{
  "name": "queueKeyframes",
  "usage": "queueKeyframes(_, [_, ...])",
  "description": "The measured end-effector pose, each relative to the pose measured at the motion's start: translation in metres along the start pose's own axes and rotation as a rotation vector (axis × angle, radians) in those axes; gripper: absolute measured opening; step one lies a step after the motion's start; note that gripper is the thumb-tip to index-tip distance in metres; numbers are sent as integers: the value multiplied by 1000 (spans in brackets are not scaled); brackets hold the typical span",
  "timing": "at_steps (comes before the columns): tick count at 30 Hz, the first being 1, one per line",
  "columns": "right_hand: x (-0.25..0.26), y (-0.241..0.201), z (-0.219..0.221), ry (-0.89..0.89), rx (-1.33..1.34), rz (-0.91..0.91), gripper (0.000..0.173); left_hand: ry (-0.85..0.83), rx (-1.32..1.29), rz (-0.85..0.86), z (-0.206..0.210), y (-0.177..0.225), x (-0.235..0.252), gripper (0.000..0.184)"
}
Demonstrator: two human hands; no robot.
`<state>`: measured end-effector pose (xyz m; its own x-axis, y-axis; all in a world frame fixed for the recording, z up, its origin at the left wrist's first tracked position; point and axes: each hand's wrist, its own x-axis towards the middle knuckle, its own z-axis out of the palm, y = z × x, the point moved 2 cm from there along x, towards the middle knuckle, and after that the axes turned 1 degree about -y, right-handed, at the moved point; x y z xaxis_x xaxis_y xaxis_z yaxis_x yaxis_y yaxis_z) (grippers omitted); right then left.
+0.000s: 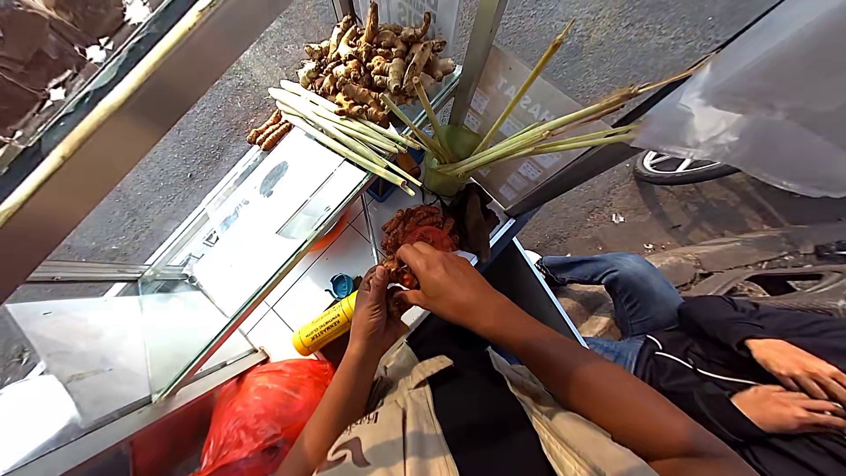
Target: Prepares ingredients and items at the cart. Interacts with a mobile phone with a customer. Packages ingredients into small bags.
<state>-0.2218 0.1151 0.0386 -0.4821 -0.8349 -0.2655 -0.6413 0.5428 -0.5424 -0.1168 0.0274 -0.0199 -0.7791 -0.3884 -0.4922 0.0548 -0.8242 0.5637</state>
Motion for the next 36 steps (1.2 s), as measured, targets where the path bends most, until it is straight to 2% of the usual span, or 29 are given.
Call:
queueKeyframes(3, [0,-3,2,-32,-3,-21,48,-4,-27,-10,0,-1,2,25])
queueKeyframes(6, [4,7,4,-108,179,-37,63,-59,-136,-32,-4,-3,2,31])
queueKeyframes(11, [8,23,14,-71,495,-55,49,-49,-200,-24,-4,0,0,34])
queueKeyframes(16, [5,20,18,-30,379,-19,53,-26,-110,2,-2,0,0,39])
queueKeyframes(19, [4,18,21,-32,353,-31,61,21,-60,16,-2,1,1,28])
queueKeyframes(22, [5,21,30,53,540,-72,45,24,-97,-13,0,5,-1,30])
queueKeyframes(26, [6,22,47,126,667,14,35,83,-131,-7,0,-1,-3,33])
queueKeyframes(31, [7,23,50,48,889,140,25,111,-78,20,0,-4,-5,33])
queueKeyframes(36, [9,25,49,-17,908,192,26,141,-3,17,1,-5,-5,25])
